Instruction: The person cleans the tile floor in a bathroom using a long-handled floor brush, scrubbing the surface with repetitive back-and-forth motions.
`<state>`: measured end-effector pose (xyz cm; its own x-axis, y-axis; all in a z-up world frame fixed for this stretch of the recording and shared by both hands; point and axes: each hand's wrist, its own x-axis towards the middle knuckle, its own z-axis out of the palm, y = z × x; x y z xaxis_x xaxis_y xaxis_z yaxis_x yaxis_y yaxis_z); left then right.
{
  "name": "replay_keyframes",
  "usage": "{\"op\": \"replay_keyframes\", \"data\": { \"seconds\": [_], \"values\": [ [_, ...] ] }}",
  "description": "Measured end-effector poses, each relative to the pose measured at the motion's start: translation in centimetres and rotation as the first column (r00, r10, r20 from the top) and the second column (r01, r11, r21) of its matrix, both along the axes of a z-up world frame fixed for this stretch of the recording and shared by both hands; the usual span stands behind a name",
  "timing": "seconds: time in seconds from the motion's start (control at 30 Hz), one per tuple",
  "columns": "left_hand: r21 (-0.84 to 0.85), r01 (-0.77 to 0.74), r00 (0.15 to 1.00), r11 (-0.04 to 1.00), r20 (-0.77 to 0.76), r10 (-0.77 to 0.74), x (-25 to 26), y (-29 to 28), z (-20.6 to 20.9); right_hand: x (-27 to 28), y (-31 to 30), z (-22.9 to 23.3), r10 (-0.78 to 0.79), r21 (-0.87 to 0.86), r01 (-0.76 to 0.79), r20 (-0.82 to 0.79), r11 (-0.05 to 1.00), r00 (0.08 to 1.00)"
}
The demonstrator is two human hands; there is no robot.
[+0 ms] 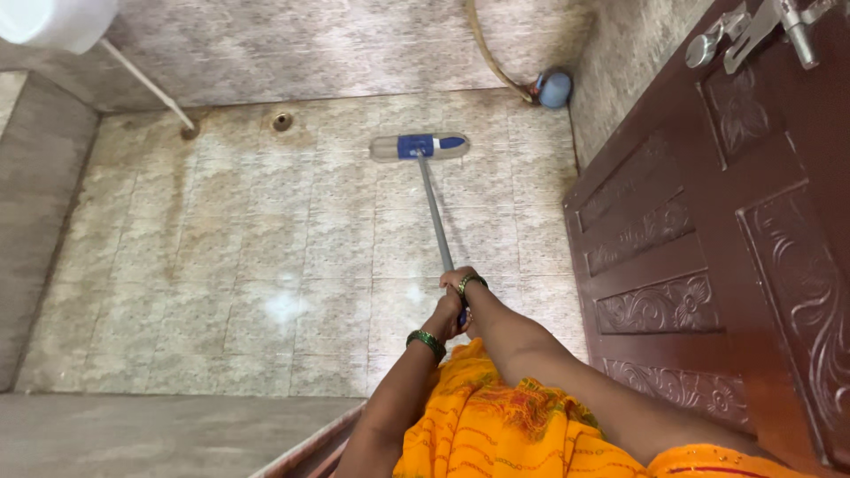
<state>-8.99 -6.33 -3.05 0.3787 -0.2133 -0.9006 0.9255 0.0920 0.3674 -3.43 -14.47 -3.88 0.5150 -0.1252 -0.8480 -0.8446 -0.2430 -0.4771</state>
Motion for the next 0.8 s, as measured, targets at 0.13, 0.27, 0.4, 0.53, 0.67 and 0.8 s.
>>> {"op": "replay_keyframes", "data": {
  "seconds": [0.13,0.27,0.4,0.53,0.67,0.8],
  "values": [
    [0.002,0.072,0.997,0.997,0.038,-0.072,6.2,-2.6,-0.1,6.7,-3.7,-0.1,0.015,-0.007,-0.015,0.016,1.000,1.000],
    [0.001,0.037,0.999,0.999,0.011,-0.037,12.1,-5.8,-0.3,12.5,-6.2,0.3,0.018,-0.028,-0.016,0.045,0.999,0.999],
    [-0.085,0.021,0.998,0.996,0.062,-0.015,16.2,-7.2,-0.3,16.1,-7.5,1.4,-0.046,0.058,0.042,0.073,0.997,0.996],
    [-0.049,-0.014,0.999,0.999,0.028,0.015,17.6,-7.9,1.0,17.8,-7.9,2.9,-0.009,0.026,0.006,0.114,1.000,0.993],
    [-0.051,0.011,1.000,0.999,0.030,-0.009,16.1,-7.5,1.1,15.9,-7.6,2.9,-0.022,0.061,0.017,0.077,0.998,0.997],
    [-0.042,0.057,0.997,0.998,0.060,-0.054,13.7,-6.2,1.5,13.4,-6.9,3.2,-0.012,0.088,0.002,0.112,0.996,0.994]
  ]
}}
